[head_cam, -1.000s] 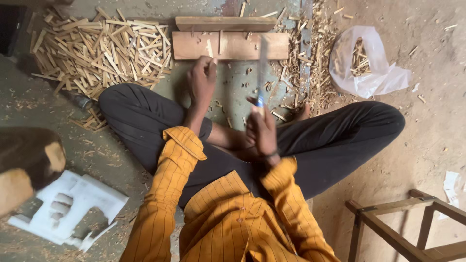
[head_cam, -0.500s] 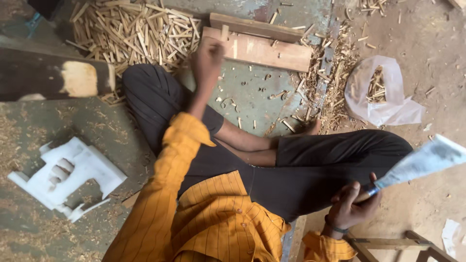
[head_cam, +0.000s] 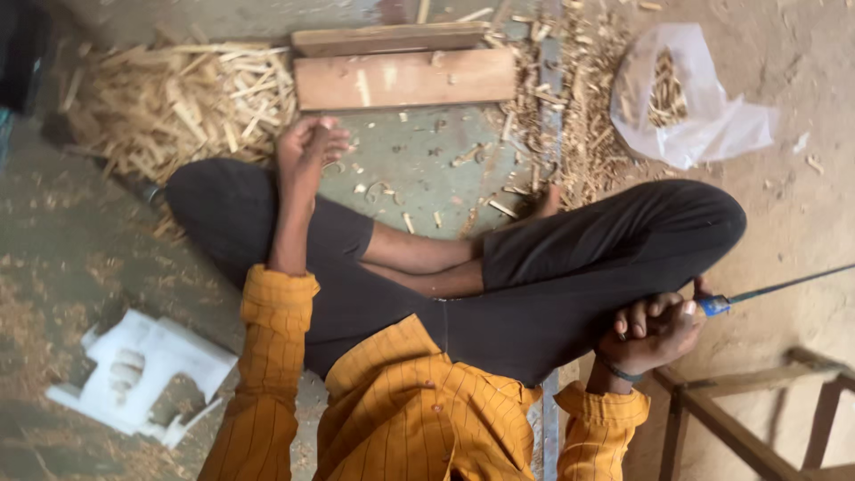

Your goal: The person sits cross-legged on the workshop floor and uses a wide chisel blade to shave and pare small wooden pieces, holding each piece against a wooden board and trimming it by hand, working through the pieces one at a time.

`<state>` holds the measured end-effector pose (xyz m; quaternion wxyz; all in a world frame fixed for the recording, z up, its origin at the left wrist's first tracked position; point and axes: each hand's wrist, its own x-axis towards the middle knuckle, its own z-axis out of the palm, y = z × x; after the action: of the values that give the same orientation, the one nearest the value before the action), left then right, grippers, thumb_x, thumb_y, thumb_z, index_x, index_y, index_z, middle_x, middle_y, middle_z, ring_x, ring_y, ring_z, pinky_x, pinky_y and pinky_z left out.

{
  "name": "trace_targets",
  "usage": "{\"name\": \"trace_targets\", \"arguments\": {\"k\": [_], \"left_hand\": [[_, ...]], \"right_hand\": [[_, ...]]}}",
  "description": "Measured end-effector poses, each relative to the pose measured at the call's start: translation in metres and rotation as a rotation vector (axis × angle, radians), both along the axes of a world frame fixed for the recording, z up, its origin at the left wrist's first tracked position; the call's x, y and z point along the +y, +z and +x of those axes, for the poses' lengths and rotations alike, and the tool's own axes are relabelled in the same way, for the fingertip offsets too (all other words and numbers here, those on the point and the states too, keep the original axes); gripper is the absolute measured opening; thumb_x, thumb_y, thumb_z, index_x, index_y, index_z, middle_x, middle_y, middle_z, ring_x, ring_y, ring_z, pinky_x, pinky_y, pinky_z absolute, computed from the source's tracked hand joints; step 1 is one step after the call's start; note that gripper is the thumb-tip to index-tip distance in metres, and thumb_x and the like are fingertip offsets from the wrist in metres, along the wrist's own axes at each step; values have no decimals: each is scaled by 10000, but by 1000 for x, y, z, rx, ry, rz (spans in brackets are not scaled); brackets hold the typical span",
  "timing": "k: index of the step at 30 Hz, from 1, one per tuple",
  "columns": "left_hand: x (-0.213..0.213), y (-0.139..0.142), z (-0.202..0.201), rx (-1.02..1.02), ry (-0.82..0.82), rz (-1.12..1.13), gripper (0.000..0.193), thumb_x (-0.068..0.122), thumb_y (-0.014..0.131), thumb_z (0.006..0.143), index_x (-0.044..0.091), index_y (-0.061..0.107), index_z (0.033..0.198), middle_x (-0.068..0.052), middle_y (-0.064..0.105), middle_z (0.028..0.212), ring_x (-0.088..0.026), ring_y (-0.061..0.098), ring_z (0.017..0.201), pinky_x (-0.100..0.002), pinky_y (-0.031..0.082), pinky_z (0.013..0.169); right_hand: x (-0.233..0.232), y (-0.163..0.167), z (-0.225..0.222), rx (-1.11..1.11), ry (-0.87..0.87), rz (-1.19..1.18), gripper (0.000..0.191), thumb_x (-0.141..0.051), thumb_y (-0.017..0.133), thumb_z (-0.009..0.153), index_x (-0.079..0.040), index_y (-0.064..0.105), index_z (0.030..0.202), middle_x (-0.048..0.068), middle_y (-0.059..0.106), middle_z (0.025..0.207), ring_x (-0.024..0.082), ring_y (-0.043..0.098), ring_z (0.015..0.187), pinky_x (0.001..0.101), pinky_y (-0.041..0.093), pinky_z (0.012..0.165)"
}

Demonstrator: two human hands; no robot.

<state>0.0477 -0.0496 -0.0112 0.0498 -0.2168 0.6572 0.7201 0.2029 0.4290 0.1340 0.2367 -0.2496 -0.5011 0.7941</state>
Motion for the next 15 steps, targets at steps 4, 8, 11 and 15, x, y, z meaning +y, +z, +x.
{"name": "trace_targets", "arguments": {"k": [4,8,11,15], "left_hand": [[58,20,-22,49,-198,-30,241,208,669,1024,7,660,1157,-108,776,976,-132,726,816,-230,538,676],[113,57,-69,86,-390,-222,219,199,663,1016,9,678,1124,-83,785,955,-111,758,831,-239,565,694],[153,68,-127,322,-482,-447,186,144,683,994,10,692,1123,-105,776,990,-170,776,883,-292,601,737],[201,40,-228,831,-468,-900,155,71,664,980,9,714,1114,-194,732,1028,-380,711,911,-453,570,778]], "right_hand": [[1,3,-3,-15,-16,20,557,-330,593,1130,-47,412,1575,7,468,785,47,372,477,201,316,393],[-6,10,-18,-108,-89,42,542,-334,601,1119,-53,414,1543,0,454,827,59,353,519,227,320,427],[-7,13,-26,-129,-115,10,519,-310,609,1113,-51,419,1520,-1,436,814,66,347,518,239,331,423],[-1,10,-34,-126,-137,-68,528,-275,614,1079,-45,426,1516,6,443,817,68,344,493,248,355,408]]}}
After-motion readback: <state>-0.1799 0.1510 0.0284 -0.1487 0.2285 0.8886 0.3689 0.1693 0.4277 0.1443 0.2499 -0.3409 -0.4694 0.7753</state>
